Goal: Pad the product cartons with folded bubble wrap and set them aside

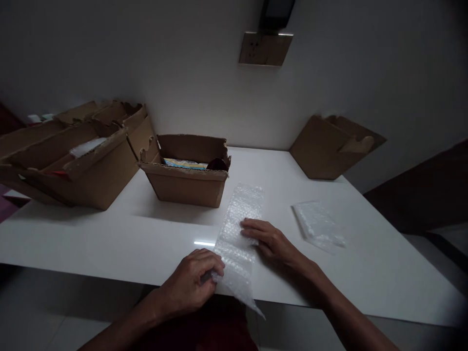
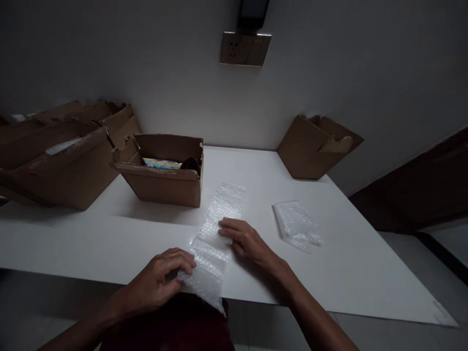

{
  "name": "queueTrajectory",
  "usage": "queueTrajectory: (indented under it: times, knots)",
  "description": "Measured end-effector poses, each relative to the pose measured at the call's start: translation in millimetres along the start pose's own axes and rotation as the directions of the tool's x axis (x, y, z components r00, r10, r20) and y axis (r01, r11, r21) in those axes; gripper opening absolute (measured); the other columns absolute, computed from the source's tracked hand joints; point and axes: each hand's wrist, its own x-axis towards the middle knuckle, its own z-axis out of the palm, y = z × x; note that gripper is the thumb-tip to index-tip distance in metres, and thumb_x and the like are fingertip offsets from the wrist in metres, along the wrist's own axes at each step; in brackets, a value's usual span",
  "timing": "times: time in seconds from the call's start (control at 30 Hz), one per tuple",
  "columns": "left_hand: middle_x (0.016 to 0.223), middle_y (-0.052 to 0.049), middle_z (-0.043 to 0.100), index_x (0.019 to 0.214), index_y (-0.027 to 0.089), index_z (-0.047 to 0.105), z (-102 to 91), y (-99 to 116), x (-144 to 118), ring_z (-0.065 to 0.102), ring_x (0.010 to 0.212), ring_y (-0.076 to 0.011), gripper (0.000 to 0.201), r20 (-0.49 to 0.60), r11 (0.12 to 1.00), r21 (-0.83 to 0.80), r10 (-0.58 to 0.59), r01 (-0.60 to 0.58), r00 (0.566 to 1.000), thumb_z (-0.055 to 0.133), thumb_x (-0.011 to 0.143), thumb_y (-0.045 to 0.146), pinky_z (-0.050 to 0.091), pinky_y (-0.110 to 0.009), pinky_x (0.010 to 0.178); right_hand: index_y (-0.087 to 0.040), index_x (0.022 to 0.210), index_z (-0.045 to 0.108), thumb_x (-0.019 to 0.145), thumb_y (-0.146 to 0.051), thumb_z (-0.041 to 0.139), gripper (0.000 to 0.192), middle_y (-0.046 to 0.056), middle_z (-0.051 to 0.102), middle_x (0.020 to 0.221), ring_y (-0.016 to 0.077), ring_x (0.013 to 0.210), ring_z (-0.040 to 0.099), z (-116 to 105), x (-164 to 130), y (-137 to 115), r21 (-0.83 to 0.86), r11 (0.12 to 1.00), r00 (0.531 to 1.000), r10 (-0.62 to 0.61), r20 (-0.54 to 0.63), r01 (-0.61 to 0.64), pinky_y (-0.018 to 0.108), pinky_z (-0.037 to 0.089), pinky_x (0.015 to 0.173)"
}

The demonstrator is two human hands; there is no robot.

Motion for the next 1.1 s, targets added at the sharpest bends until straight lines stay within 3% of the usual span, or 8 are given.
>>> queueTrajectory:
  times: [0.27,0.43,0.57,0.73,0.87,0.93,1.03,1.1]
  knots:
    - [0.099,-0.003,0.072,0.088,0.021,0.064,9.0,3,5,0.064,0.098,-0.0195,0.032,0.047,0.999,0.030,-0.039,0.038,0.998,0.050,0.069,-0.001,0.049,-0.034,0.089,-0.026,0.123,0.068,0.082,0.007,0.040,0.060,0.006,0.072,0.121,0.0208,0.119,0.065,-34,37,5,0.004,0.996,0.967,0.084,-0.241,-0.086,0.046,0.055,0.099]
    - [0.094,-0.002,0.072,0.087,0.021,0.062,14.2,-1,2,0.064,0.095,-0.0189,0.030,-0.017,1.000,0.018,-0.021,0.022,1.000,0.049,0.071,0.000,0.049,-0.033,0.086,-0.025,0.122,0.066,0.089,0.000,0.044,0.047,0.005,0.075,0.114,0.0212,0.119,0.065,-26,34,-21,0.026,0.992,0.984,-0.117,-0.136,0.121,0.043,0.056,0.093]
    - [0.093,-0.003,0.071,0.087,0.021,0.061,14.8,-5,-1,0.064,0.093,-0.0192,0.029,-0.039,1.000,0.023,0.015,-0.014,0.999,0.049,0.071,0.000,0.048,-0.034,0.085,-0.022,0.121,0.065,0.088,-0.001,0.046,0.044,0.008,0.073,0.119,0.0233,0.118,0.064,-10,5,-40,-0.010,0.996,0.994,-0.093,-0.058,0.093,0.045,0.056,0.092]
    - [0.090,-0.003,0.069,0.089,0.020,0.061,16.1,-9,-2,0.062,0.090,-0.0190,0.031,-0.057,0.998,0.024,0.054,-0.053,0.997,0.047,0.069,-0.001,0.049,-0.033,0.083,-0.023,0.127,0.061,0.088,0.002,0.045,0.049,0.008,0.073,0.120,0.0224,0.118,0.064,-7,-8,-57,-0.094,0.995,0.984,-0.034,-0.173,0.017,0.044,0.056,0.091]
    - [0.086,-0.003,0.065,0.087,0.020,0.060,18.8,-8,-5,0.060,0.085,-0.0180,0.031,-0.070,0.998,0.033,0.052,-0.050,0.996,0.047,0.069,-0.001,0.049,-0.032,0.078,-0.023,0.124,0.062,0.086,0.000,0.046,0.048,0.007,0.073,0.118,0.0232,0.112,0.066,-5,-9,-70,-0.104,0.995,0.987,-0.014,-0.157,-0.003,0.044,0.056,0.088]
    - [0.092,-0.004,0.061,0.087,0.021,0.060,19.0,-6,-8,0.059,0.090,-0.0183,0.033,-0.108,0.999,0.038,0.043,-0.040,0.993,0.048,0.067,-0.002,0.050,-0.031,0.078,-0.023,0.123,0.063,0.083,0.001,0.046,0.050,0.008,0.074,0.117,0.0236,0.109,0.067,-3,-11,-76,-0.097,0.995,0.992,0.015,-0.128,-0.028,0.045,0.056,0.087]
    - [0.118,-0.009,0.056,0.088,0.021,0.062,15.4,-4,-11,0.056,0.115,-0.0243,0.034,-0.207,0.993,0.102,0.087,-0.067,0.974,0.051,0.064,-0.001,0.049,-0.038,0.094,-0.023,0.119,0.065,0.075,0.002,0.046,0.054,0.008,0.073,0.119,0.0246,0.111,0.066,2,-12,-80,-0.059,0.996,0.996,0.067,-0.060,-0.070,0.047,0.055,0.088]
    - [0.136,-0.011,0.050,0.089,0.021,0.063,10.8,-3,-9,0.049,0.128,-0.0283,0.033,-0.189,0.984,0.150,0.120,-0.093,0.974,0.053,0.066,0.000,0.044,-0.044,0.103,-0.023,0.120,0.066,0.074,-0.001,0.048,0.054,0.009,0.071,0.123,0.0256,0.115,0.064,4,-13,-82,-0.023,0.995,0.995,0.098,-0.012,-0.098,0.048,0.054,0.091]
